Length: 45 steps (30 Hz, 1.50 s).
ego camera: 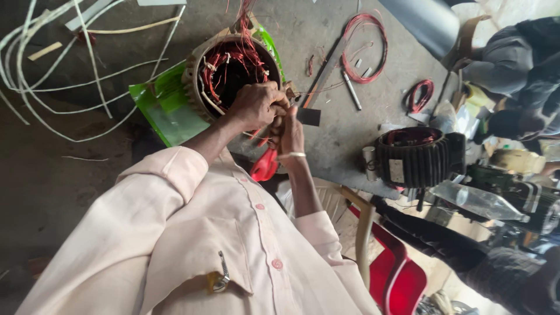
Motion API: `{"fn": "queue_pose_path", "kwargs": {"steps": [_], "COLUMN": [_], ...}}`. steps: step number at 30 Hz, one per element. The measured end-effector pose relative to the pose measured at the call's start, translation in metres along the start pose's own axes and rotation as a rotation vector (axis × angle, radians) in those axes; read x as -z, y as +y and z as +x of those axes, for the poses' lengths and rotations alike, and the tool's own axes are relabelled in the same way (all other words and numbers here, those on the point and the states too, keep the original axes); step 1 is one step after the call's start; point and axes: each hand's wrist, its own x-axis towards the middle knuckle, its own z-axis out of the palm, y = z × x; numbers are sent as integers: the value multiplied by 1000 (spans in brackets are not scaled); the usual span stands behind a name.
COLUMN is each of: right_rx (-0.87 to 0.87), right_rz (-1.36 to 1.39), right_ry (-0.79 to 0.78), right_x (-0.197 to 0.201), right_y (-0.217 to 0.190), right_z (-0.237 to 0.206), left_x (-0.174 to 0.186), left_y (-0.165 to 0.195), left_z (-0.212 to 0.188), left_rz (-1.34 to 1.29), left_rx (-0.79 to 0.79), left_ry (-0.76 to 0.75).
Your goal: The person works on an electric motor stator placed on a workbench, cutting lengths of white insulating material with scissors and fitting the pieces by hand between the copper coil windings inside the stator. They occasionally use red-handled pliers to help position the insulation and press the coils as they work around the stator.
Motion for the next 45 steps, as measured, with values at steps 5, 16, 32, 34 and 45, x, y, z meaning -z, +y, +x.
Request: {"fn": "queue_pose_path", "kwargs": {"steps": [5,16,32,34,45], "right_rx": [-70,507,1243,1248,320], "right_rz": [182,-508,-1115,-1149,-273], "right_ry": [-138,-97,604,617,180], "right_x": [17,2,-30,-31,-16], "right_y": [-13,-7,-13,-13,3], "right_z": [-20,-10,-42,-42,-20], "left_x": [-1,3,5,4,8], "left_y": [-1,1,5,5,7], "left_z": [0,-1,-3,-3,-3], "left_rz": [-19,-52,-16,-13,-13], "left_rx": [-4,-9,40,37,58], "left_ry": [-42,-26,-30,-44,-29]}}
